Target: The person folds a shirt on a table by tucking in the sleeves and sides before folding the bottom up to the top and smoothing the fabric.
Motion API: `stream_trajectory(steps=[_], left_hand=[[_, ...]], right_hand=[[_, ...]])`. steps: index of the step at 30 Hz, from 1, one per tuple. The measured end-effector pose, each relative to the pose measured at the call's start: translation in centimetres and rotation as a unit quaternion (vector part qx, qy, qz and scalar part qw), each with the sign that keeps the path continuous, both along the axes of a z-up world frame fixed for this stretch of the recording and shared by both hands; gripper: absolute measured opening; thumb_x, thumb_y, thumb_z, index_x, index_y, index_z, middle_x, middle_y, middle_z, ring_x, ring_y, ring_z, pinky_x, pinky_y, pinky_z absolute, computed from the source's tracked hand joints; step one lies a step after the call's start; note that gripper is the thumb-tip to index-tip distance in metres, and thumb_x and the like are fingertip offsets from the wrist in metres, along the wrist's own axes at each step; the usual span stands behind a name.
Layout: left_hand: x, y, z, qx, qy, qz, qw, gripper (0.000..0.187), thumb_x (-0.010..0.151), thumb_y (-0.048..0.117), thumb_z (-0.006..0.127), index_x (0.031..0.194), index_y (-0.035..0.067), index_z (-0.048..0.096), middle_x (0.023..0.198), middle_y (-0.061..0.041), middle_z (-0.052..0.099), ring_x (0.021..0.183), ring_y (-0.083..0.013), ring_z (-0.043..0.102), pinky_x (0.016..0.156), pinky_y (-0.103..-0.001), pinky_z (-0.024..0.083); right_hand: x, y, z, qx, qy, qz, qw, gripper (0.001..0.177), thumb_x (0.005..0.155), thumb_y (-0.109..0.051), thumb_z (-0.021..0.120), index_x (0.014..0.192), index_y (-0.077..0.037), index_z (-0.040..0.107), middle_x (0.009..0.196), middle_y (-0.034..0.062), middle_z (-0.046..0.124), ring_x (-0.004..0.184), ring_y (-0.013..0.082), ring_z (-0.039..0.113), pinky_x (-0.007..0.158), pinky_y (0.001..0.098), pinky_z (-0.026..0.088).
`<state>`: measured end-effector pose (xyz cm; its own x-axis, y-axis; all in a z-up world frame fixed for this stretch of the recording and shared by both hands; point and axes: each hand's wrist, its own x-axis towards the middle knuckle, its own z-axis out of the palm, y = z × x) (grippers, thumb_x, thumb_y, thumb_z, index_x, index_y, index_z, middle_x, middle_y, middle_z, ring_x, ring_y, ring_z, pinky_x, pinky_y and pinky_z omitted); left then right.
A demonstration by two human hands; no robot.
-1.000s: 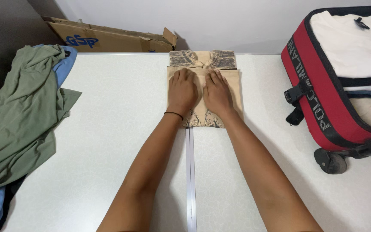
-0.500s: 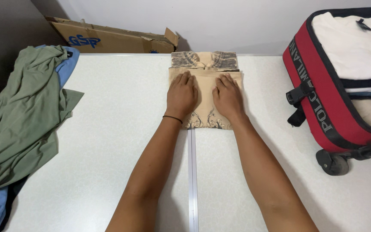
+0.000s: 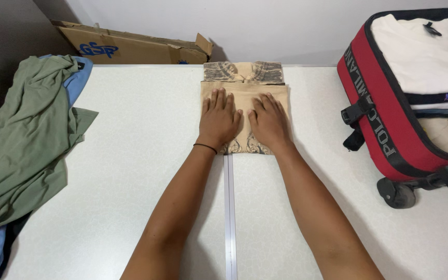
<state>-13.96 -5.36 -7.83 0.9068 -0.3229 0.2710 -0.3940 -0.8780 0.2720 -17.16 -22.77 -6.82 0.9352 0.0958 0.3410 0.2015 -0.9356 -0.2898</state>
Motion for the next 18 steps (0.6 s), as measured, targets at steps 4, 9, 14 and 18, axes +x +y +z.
stream_trajectory(steps=[4,9,14,18], left_hand=[[-0.5,0.0,1.1,0.007,0.027,-0.007,1.0,0.073,0.102,0.052,0.032,0.157,0.004,0.03,0.166,-0.023,0.02,0.156,-0.0342,0.011,0.125,-0.049,0.008],[-0.8,0.9,1.6,0.006,0.048,-0.025,0.999,0.076,0.1,0.052,0.04,0.155,0.002,0.029,0.165,-0.024,0.019,0.155,-0.035,0.009,0.124,-0.048,0.007],[-0.7,3.1,0.7,-0.154,-0.064,-0.058,0.984,0.06,0.095,0.024,0.06,0.144,-0.01,0.048,0.153,-0.028,0.044,0.148,-0.0399,0.035,0.123,-0.044,0.029],[-1.9,3.7,1.7,-0.17,-0.058,-0.036,0.983,0.037,0.096,0.012,0.059,0.127,-0.008,0.065,0.132,-0.022,0.062,0.124,-0.0359,0.06,0.112,-0.042,0.048]], right_hand=[[0.8,-1.3,-0.7,-0.003,0.013,-0.024,1.0,0.054,0.106,-0.037,0.042,0.147,-0.003,0.05,0.159,0.0144,0.04,0.151,0.0336,0.025,0.122,0.0484,0.016],[1.5,-2.1,-1.2,0.008,0.053,-0.027,0.998,0.055,0.105,-0.04,0.045,0.149,-0.007,0.049,0.162,0.009,0.038,0.153,0.0292,0.024,0.124,0.0463,0.015],[1.2,-4.1,-0.5,0.075,0.067,0.018,0.995,0.051,0.102,-0.036,0.052,0.145,-0.01,0.055,0.159,0.0061,0.044,0.154,0.0249,0.027,0.126,0.0461,0.016],[0.4,-4.0,1.2,0.054,0.077,0.014,0.995,0.047,0.101,-0.031,0.05,0.143,-0.011,0.057,0.156,0.0062,0.047,0.152,0.0245,0.03,0.124,0.0543,0.011]])
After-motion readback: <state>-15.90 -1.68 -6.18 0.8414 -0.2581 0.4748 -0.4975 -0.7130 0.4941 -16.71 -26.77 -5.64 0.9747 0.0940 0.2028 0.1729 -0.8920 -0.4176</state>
